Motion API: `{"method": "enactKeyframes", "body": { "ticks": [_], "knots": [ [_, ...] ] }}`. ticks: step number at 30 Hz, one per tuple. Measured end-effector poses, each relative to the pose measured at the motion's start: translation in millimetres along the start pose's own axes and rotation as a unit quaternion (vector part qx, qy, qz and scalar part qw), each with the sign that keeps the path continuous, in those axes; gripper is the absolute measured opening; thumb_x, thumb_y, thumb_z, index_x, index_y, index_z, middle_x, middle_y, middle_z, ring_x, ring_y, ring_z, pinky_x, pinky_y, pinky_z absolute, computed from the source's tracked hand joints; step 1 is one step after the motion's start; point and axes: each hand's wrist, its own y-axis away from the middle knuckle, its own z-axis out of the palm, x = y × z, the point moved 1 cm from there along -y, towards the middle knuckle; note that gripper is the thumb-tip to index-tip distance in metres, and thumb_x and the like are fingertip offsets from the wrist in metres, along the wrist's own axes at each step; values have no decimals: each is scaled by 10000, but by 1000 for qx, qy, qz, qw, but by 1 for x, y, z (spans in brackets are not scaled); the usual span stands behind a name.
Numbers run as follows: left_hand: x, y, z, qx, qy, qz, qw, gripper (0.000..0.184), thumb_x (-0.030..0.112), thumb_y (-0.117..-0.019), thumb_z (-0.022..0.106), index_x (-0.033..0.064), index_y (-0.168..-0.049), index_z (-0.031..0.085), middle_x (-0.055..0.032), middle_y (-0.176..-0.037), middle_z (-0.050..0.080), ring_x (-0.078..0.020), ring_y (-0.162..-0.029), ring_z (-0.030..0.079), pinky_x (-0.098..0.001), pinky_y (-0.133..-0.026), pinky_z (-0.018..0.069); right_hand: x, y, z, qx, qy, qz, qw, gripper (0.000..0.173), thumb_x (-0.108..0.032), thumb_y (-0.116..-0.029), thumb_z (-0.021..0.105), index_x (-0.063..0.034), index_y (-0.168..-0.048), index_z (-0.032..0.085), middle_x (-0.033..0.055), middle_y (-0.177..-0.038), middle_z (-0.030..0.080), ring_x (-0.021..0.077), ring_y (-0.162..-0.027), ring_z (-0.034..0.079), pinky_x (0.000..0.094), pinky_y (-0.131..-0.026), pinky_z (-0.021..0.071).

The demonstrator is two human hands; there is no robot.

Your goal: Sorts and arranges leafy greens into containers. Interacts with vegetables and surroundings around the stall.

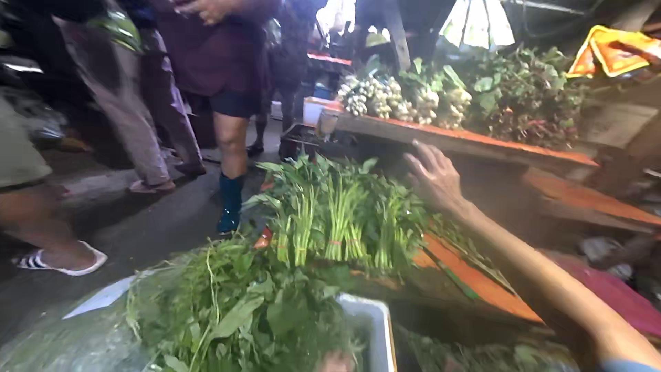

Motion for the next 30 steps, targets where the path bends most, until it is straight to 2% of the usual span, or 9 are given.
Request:
{"method": "enactKeyframes", "body": {
  "ticks": [3,8,12,16,19,22,25,27,30],
  "knots": [
    [-1,0,8,79,10,-1,997,338,96,-1009,587,-26,-1318,650,-249,-1301,653,-424,-1148,669,-560,-980,538,28,151,-47,-130,-30,63,989,344,-117,-990,600,-27,-1316,665,249,-1482,531,455,-1340,534,622,-1056,462],
    [8,-2,21,151,-42,35,987,319,115,-971,645,-52,-1243,665,-323,-1157,665,-542,-1103,626,-688,-960,468,52,418,-194,-244,-95,453,852,277,33,-934,654,95,-1204,663,311,-1282,627,451,-1108,660,590,-947,533],
    [19,-7,43,142,-75,87,983,431,206,-958,579,-32,-1315,624,-361,-1217,632,-612,-1190,535,-719,-1079,308,-6,570,-340,-107,-103,793,591,210,-27,-970,635,57,-1162,638,124,-1000,686,136,-794,674,332,-756,601],
    [2,-21,64,117,-117,192,967,751,419,-883,572,-7,-1493,472,-380,-1542,357,-675,-1414,229,-746,-1147,181,-73,637,-401,-166,-235,902,322,284,-88,-1096,388,34,-1286,561,127,-1034,691,170,-841,700,352,-778,601],
    [1,-25,79,121,-135,236,955,556,278,-930,566,-33,-1391,571,-398,-1488,417,-667,-1406,265,-691,-1170,212,-102,693,-374,-196,-210,898,334,262,-2,-1065,433,91,-1232,612,197,-1077,685,194,-840,681,370,-800,584],
    [-4,-25,84,96,-146,247,953,447,192,-940,549,-34,-1317,626,-374,-1433,492,-627,-1394,334,-648,-1170,253,-125,746,-315,-94,-94,919,371,287,-3,-1046,472,80,-1287,603,238,-1218,652,247,-1046,664,401,-941,547],
    [-7,-21,90,73,-149,242,956,391,142,-929,545,-49,-1251,660,-356,-1377,548,-599,-1364,401,-623,-1155,303,-141,780,-266,-316,-54,876,361,443,-169,-1074,510,-124,-1514,508,216,-1549,462,452,-1427,414,653,-1153,327],
    [-10,-14,91,62,-156,230,958,348,119,-933,545,-57,-1201,681,-346,-1341,581,-589,-1338,443,-619,-1139,336,-140,773,-243,-444,-64,827,338,524,-171,-1034,559,-156,-1548,461,243,-1619,335,519,-1454,332,736,-1125,276],
    [-11,-12,97,22,-155,204,966,306,32,-909,545,-75,-1159,685,-338,-1323,595,-577,-1317,477,-640,-1125,354,-135,770,-232,-500,-92,785,354,557,-224,-995,646,-98,-1514,489,271,-1637,262,500,-1474,305,743,-1123,265]
  ]
}}
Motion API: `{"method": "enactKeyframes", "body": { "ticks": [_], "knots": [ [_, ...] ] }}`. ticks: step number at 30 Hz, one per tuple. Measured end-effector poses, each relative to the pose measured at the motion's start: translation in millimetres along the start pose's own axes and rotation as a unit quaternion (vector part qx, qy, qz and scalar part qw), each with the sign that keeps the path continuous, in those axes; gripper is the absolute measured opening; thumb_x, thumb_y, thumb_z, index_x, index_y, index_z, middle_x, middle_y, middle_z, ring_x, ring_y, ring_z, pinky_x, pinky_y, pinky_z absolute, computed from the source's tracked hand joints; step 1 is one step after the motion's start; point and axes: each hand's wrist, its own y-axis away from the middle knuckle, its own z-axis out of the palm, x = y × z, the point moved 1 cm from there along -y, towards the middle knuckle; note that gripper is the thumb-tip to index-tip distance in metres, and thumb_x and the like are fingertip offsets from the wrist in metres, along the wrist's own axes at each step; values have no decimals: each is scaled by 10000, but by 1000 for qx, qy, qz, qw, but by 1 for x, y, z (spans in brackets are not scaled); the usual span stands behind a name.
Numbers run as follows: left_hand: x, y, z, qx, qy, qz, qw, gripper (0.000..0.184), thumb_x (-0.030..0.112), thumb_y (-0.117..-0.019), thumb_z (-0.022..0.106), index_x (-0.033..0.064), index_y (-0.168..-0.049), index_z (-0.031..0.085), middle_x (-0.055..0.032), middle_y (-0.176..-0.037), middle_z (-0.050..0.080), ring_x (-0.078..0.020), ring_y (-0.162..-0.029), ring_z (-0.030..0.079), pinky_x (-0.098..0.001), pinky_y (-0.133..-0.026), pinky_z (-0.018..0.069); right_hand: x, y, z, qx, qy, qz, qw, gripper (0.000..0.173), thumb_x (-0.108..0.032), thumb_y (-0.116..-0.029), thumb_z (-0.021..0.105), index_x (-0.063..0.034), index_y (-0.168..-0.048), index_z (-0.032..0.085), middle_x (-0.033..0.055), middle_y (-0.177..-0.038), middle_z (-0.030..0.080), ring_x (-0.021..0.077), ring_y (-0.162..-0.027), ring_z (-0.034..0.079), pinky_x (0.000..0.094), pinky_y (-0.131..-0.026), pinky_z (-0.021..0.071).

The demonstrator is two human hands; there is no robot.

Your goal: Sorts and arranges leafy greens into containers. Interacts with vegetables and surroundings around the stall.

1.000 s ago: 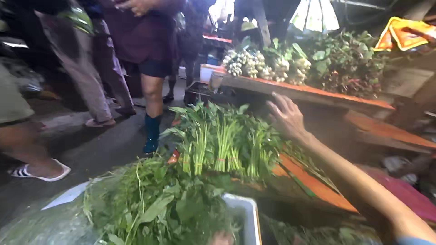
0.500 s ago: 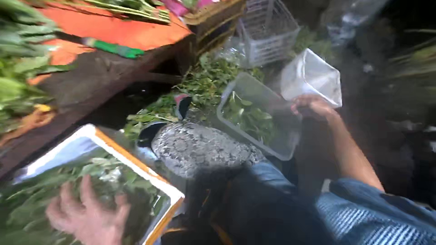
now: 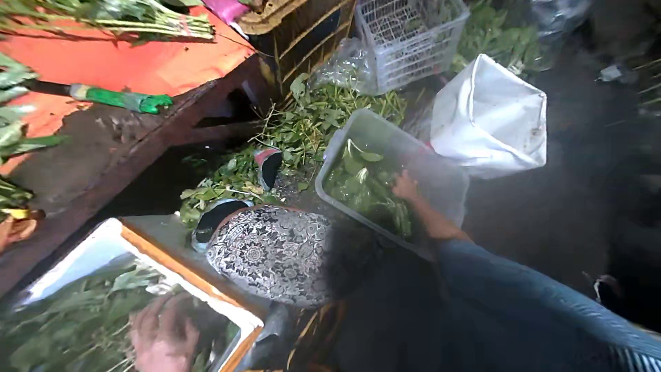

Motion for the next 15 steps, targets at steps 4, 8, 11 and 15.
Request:
{"method": "enactKeyframes", "body": {
  "ticks": [4,8,11,15],
  "knots": [
    [15,-9,4,-56,15,-14,998,293,-70,-855,606,-138,-1133,670,-364,-1315,585,-573,-1291,509,-647,-1076,417,-3,-9,-14,-90,117,-3,989,730,-256,-942,717,-23,-1554,394,273,-1616,321,483,-1484,311,744,-1129,255],
    [5,-9,-6,-42,10,0,999,281,-23,-887,593,-95,-1140,690,-328,-1289,621,-546,-1268,542,-626,-1078,424,-17,-3,-55,-87,124,6,988,508,-349,-902,767,44,-1210,676,302,-1260,641,488,-1227,586,720,-986,438],
    [-12,-1,-10,-24,3,-19,1000,297,21,-931,560,-60,-1188,685,-309,-1305,623,-530,-1275,546,-605,-1096,414,-21,32,-110,-33,55,-37,997,479,-359,-936,748,48,-1181,689,320,-1191,658,498,-1172,611,698,-993,449],
    [-13,-7,-8,-19,4,-39,999,287,-1,-931,564,-71,-1182,685,-319,-1305,620,-539,-1276,540,-608,-1096,412,-13,54,-142,49,-176,-165,969,302,-92,-1016,609,-29,-1307,662,252,-1380,583,393,-1297,552,576,-1100,425]
  ]
}}
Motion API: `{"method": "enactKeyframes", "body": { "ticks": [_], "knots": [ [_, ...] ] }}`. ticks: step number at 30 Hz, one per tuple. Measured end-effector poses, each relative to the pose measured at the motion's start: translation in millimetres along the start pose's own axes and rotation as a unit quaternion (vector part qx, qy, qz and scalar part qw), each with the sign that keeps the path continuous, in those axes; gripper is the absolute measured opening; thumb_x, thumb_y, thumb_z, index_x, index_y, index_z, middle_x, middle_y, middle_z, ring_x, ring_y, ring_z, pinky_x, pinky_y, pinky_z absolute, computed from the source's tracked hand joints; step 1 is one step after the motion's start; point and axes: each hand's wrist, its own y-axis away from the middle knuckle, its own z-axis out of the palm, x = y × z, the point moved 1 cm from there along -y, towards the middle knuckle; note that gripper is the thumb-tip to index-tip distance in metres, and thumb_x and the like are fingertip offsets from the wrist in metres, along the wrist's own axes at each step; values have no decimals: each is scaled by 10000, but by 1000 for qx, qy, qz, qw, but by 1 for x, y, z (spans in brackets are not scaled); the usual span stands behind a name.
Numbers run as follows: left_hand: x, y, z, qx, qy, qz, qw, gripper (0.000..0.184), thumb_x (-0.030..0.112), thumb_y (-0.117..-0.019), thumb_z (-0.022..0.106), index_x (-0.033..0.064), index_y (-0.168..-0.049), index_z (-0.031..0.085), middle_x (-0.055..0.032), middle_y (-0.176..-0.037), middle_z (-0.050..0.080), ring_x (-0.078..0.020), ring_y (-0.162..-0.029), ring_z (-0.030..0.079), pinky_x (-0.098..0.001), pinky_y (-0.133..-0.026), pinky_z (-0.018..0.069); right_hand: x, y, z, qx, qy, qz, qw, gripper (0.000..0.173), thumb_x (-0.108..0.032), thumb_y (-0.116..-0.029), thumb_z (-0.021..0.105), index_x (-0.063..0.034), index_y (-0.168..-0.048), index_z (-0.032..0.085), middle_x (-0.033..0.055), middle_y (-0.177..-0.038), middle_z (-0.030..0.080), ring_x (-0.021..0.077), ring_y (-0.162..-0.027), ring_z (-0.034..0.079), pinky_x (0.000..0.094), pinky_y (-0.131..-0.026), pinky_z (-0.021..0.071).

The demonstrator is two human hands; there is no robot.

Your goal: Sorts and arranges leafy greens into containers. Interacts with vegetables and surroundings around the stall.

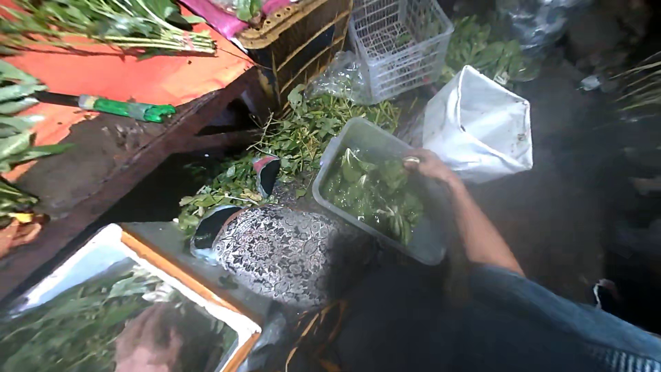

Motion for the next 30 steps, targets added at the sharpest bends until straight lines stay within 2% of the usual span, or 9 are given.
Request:
{"method": "enactKeyframes", "body": {
  "ticks": [3,6,9,11,15,18,20,24,30],
  "knots": [
    [4,-1,-1,-11,1,5,1000,288,-14,-922,569,-82,-1176,686,-326,-1306,614,-545,-1273,541,-622,-1087,418,0,-6,10,89,-110,-23,990,219,-58,-1004,520,14,-1065,718,213,-1207,630,313,-1117,602,527,-973,478],
    [3,0,-3,-3,0,4,1000,284,14,-933,564,-67,-1175,690,-311,-1304,622,-529,-1271,549,-617,-1088,419,-16,-11,19,96,-99,-13,990,203,-173,-1009,591,-5,-1000,704,162,-981,678,244,-878,636,493,-812,517],
    [3,2,0,2,3,2,1000,287,11,-926,566,-72,-1173,687,-316,-1296,623,-537,-1259,553,-634,-1070,424,-40,-21,33,-30,-79,-11,996,237,-171,-1016,644,42,-1111,692,195,-1084,694,259,-975,656,480,-923,521],
    [9,0,0,-9,8,-11,1000,271,-11,-924,587,-79,-1166,688,-321,-1298,619,-542,-1260,550,-654,-1056,430,-27,-50,67,-95,-105,15,990,230,-135,-993,654,36,-1145,665,176,-1088,681,231,-937,652,435,-860,546],
    [20,-4,-3,-37,12,-29,999,276,-31,-918,624,-63,-1183,695,-306,-1298,623,-524,-1262,556,-645,-1052,449,-5,-92,124,-156,-123,210,957,616,-347,-949,742,-10,-1416,525,237,-1277,624,332,-1073,636,514,-903,534],
    [20,-5,1,-27,8,-33,999,272,-46,-905,631,-48,-1164,710,-294,-1280,639,-522,-1248,569,-649,-1029,465,-13,-94,139,-191,-108,260,940,608,-292,-912,787,-22,-1393,533,198,-1234,640,236,-1011,649,388,-850,548],
    [19,-4,1,-25,7,-42,999,270,-48,-904,638,-44,-1164,713,-292,-1282,641,-522,-1241,576,-662,-1007,474,-19,-94,152,-241,-50,238,940,539,-267,-939,748,-20,-1373,545,188,-1220,632,221,-1003,628,389,-860,526],
    [20,-8,7,-37,11,-49,998,275,-51,-901,636,-61,-1167,703,-306,-1278,637,-532,-1224,583,-674,-989,475,-23,-74,150,-267,-91,206,937,468,-197,-1005,651,-28,-1420,514,181,-1309,591,218,-1095,603,397,-944,506],
    [19,-15,-2,-49,21,-37,998,277,-58,-906,623,-62,-1173,694,-319,-1257,639,-542,-1203,589,-662,-996,473,12,-33,108,-245,-184,262,915,576,-159,-1071,522,-226,-1586,274,201,-1374,530,311,-1103,597,509,-878,527]
  ]
}}
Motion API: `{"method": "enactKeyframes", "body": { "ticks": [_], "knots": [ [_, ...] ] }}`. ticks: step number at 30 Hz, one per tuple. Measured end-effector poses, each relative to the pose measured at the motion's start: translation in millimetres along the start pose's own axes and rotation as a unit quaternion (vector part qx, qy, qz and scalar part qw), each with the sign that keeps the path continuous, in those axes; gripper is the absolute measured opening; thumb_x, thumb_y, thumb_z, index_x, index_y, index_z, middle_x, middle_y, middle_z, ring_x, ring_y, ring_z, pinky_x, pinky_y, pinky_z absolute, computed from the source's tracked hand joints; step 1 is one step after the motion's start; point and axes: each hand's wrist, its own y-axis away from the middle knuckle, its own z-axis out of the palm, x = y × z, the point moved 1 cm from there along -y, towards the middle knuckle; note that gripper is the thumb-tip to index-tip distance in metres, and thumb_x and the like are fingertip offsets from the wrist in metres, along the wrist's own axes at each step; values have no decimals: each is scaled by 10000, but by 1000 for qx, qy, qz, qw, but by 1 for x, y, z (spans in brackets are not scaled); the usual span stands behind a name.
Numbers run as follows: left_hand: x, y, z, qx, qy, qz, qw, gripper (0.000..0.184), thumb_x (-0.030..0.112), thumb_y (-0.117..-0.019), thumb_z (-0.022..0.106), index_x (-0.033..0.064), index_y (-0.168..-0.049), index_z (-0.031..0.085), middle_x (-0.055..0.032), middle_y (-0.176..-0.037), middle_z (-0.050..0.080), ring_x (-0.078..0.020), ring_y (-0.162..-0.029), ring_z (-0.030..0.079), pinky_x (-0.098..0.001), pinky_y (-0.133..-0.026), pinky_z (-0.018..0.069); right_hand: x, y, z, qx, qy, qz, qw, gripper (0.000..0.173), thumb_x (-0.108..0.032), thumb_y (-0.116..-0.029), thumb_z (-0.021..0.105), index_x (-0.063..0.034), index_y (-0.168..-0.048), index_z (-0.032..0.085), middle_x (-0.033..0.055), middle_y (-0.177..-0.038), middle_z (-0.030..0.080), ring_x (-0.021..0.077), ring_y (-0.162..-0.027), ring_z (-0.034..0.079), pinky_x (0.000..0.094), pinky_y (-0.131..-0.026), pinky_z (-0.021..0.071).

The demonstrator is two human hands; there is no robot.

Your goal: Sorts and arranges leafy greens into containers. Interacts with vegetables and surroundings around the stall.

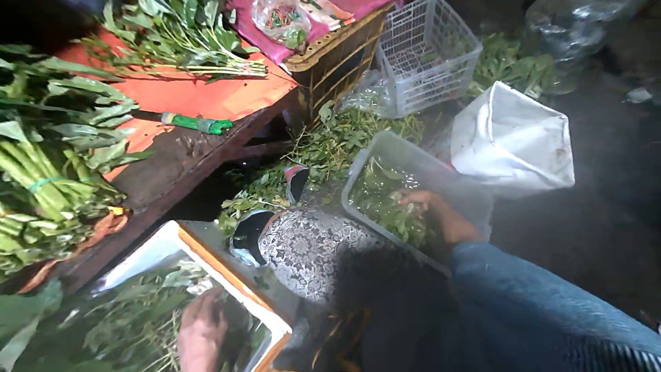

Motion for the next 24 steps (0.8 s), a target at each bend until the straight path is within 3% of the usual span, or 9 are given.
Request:
{"method": "enactKeyframes", "body": {
  "ticks": [3,6,9,12,15,17,19,22,24],
  "knots": [
    [2,-5,-4,0,-6,4,1000,287,-65,-894,632,-59,-1174,697,-323,-1257,636,-542,-1216,582,-668,-993,474,-10,14,-12,-67,33,41,996,525,-212,-1114,415,-251,-1595,208,227,-1404,515,369,-1148,610,555,-887,540],
    [3,-6,-4,5,-10,11,1000,313,-62,-885,649,-54,-1194,699,-316,-1269,637,-527,-1212,594,-666,-983,486,-30,21,-2,-46,83,58,994,461,-344,-1111,430,-146,-1523,370,228,-1320,566,347,-1065,636,522,-849,552],
    [-4,-4,2,29,-7,17,999,312,-52,-877,668,-36,-1185,715,-301,-1247,654,-517,-1181,618,-657,-963,507,-47,5,11,-29,96,50,994,446,-294,-1082,522,-134,-1487,423,229,-1294,582,354,-1046,643,544,-828,556],
    [-7,-1,2,20,-4,10,1000,298,-42,-898,652,-4,-1186,720,-279,-1250,659,-496,-1190,619,-636,-972,513,-31,-11,18,-47,58,47,996,472,-252,-1087,512,-162,-1528,372,249,-1317,572,382,-1060,642,570,-834,555],
    [-5,-2,-1,-2,-8,-5,1000,317,-50,-904,633,-15,-1210,711,-282,-1281,651,-500,-1218,604,-632,-1000,498,-9,-21,19,-2,10,32,999,400,-221,-1096,463,-141,-1483,404,196,-1199,598,297,-957,640,486,-779,558],
    [-4,-2,1,-5,-12,0,1000,316,-63,-892,640,-26,-1198,714,-285,-1273,654,-504,-1202,614,-639,-981,507,3,-24,13,64,6,2,998,367,-146,-1081,476,-42,-1433,463,199,-1198,590,271,-979,608,472,-834,529],
    [-2,-1,2,-15,-5,1,1000,315,-67,-895,640,-29,-1200,710,-282,-1283,649,-506,-1208,608,-642,-983,503,6,-15,1,102,41,-58,992,382,-83,-1054,526,-5,-1426,493,242,-1285,582,323,-1078,607,522,-907,517],
    [3,5,-12,-14,21,13,1000,311,-60,-909,630,-48,-1212,700,-315,-1299,628,-542,-1234,574,-652,-1021,468,-31,39,-4,115,185,-127,968,481,5,-996,608,0,-1459,478,270,-1382,563,375,-1206,602,521,-1006,497],
    [10,8,-25,-11,29,24,999,323,-56,-911,627,-65,-1229,682,-336,-1322,605,-569,-1254,547,-663,-1041,446,-52,79,-4,134,298,-172,929,479,22,-958,657,36,-1419,528,285,-1382,572,395,-1263,581,517,-1089,449]
  ]
}}
